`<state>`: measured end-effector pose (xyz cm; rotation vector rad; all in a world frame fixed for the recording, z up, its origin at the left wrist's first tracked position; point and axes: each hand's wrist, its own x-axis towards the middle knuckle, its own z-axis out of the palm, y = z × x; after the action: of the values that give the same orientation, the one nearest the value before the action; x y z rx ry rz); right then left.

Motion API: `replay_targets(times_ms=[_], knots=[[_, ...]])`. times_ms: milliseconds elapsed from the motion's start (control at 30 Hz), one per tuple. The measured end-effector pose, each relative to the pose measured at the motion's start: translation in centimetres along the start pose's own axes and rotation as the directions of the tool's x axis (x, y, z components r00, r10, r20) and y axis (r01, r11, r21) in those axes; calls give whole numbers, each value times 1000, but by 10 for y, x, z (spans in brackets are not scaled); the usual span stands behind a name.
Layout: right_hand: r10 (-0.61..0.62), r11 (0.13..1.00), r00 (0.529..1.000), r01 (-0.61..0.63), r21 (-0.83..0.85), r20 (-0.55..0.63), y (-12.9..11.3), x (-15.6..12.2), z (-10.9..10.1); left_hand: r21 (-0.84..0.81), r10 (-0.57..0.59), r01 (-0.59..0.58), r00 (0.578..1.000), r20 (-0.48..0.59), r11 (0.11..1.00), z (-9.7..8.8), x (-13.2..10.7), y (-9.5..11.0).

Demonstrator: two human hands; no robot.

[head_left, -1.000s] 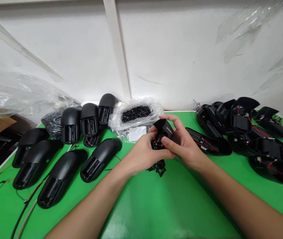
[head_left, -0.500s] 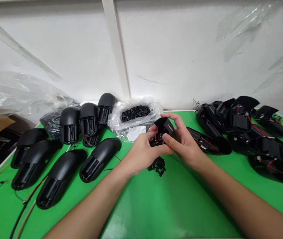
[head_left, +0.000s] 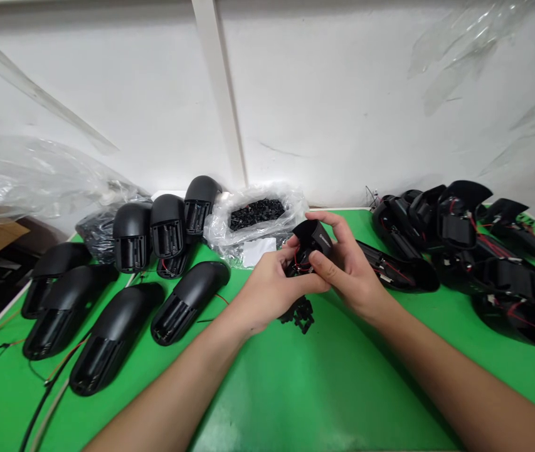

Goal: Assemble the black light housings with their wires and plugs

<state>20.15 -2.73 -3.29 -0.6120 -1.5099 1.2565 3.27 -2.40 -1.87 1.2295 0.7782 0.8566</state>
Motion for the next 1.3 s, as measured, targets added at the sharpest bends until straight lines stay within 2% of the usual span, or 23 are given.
replay_targets(times_ms=[100,167,267,333,433,500,600,633,733,867,1000,1200,1300], knots=[[45,995,999,-46,84,8,0,1,-2,-25,-35,36,998,60,999,-4,0,4],[65,991,998,-66,116,10,0,3,-4,-126,-84,95,993,85,988,-8,0,7],[88,985,995,-80,151,-43,0,8,-6,-264,-189,195,981,48,945,-15,-1,13],[91,984,989,-72,165,-112,0,11,-8,-268,-218,212,976,8,940,-19,0,15],[97,984,978,-67,162,-185,3,13,-9,-194,-204,193,978,-38,962,-22,3,15],[88,992,971,-66,104,-223,5,14,-9,-107,-162,155,985,-62,982,-23,6,13],[70,994,957,-89,-56,-283,9,15,-9,211,-7,38,989,-144,977,-28,9,9],[64,989,954,-100,-111,-294,9,15,-8,352,53,10,984,-168,936,-29,10,8],[27,950,957,-114,-291,-288,12,17,-8,688,214,-37,961,-175,725,-35,10,6],[27,896,967,-135,-422,-252,17,18,-10,866,329,-93,940,-86,492,-38,7,5],[59,851,973,-165,-498,-222,19,16,-10,915,335,-137,942,2,379,-36,4,4],[52,836,985,-132,-532,-163,16,15,-5,977,217,-152,969,118,149,-34,-1,3],[85,814,986,-153,-560,-146,14,15,-4,984,174,-137,978,116,117,-31,-1,3]])
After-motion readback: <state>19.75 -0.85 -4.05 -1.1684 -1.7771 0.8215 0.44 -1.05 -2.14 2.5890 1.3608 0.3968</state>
